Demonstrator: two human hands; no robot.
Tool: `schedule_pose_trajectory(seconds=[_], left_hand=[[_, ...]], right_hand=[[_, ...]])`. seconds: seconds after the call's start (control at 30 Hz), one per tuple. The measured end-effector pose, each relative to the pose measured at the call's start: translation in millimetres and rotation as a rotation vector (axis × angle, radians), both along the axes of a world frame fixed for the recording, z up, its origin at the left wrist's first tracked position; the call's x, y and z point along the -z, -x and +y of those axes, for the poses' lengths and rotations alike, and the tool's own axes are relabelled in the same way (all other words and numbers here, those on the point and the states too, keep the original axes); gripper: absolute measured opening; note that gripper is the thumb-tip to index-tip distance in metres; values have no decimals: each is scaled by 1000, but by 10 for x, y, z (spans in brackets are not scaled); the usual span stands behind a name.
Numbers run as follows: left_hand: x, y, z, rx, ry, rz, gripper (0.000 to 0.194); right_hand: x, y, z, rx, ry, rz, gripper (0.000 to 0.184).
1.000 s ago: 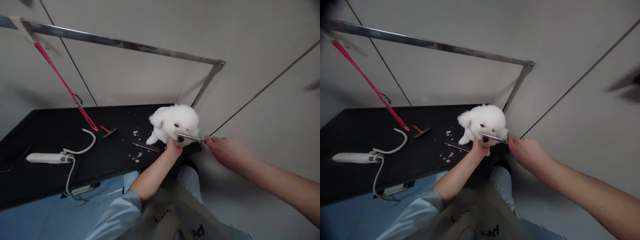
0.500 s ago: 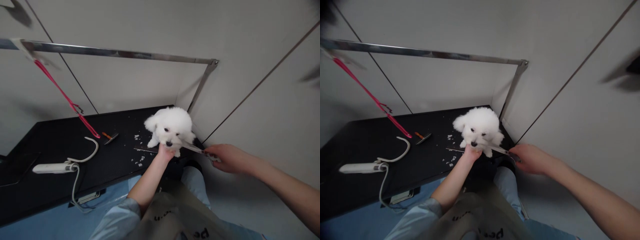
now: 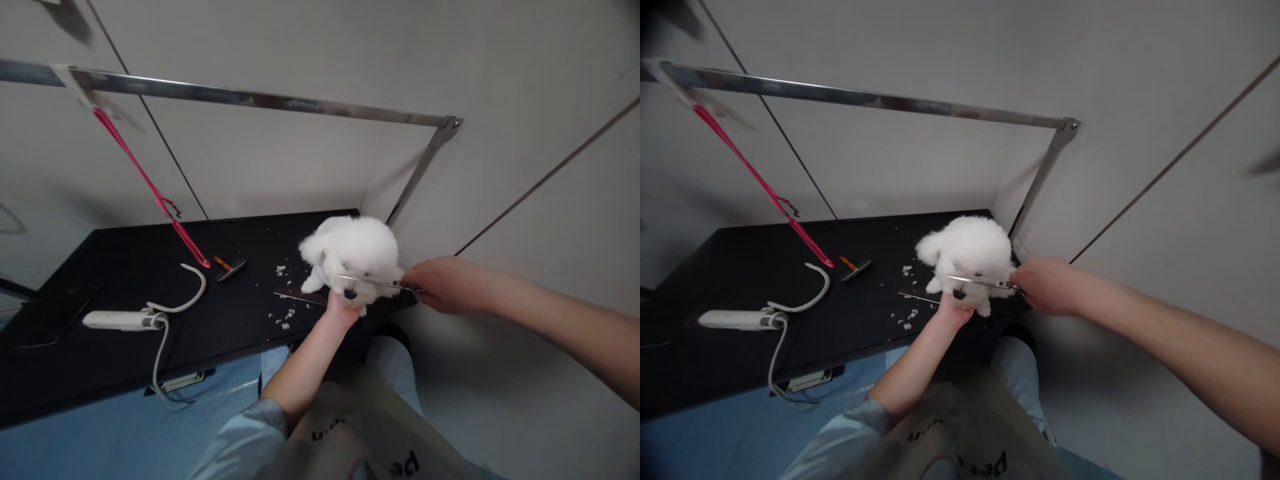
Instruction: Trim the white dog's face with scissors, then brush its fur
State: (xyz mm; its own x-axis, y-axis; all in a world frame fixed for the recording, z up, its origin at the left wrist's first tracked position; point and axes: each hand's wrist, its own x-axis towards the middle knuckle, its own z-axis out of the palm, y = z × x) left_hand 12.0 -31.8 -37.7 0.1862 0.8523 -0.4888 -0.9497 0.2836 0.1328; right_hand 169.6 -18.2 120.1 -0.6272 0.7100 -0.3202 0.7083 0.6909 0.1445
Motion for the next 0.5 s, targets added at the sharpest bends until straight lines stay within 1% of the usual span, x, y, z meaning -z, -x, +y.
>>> schedule_pose_trajectory(seconds=[0.1, 0.13, 0.27, 0.4, 0.5], left_hand=[[38, 9, -2, 24, 20, -13, 30], [48, 10, -4, 27, 17, -23, 32], [78, 9, -25, 0, 14, -43, 31], [89, 6, -52, 4, 17, -41, 34], [68, 14, -67, -9, 13, -36, 36]], right_hand=[[-76, 90, 18, -14, 88, -133, 20], [-96, 116, 21, -18, 92, -139, 19], [-92, 147, 76, -21, 107, -110, 15], [-46, 155, 157, -30, 177, -52, 13], [-29, 237, 166, -43, 194, -76, 17]])
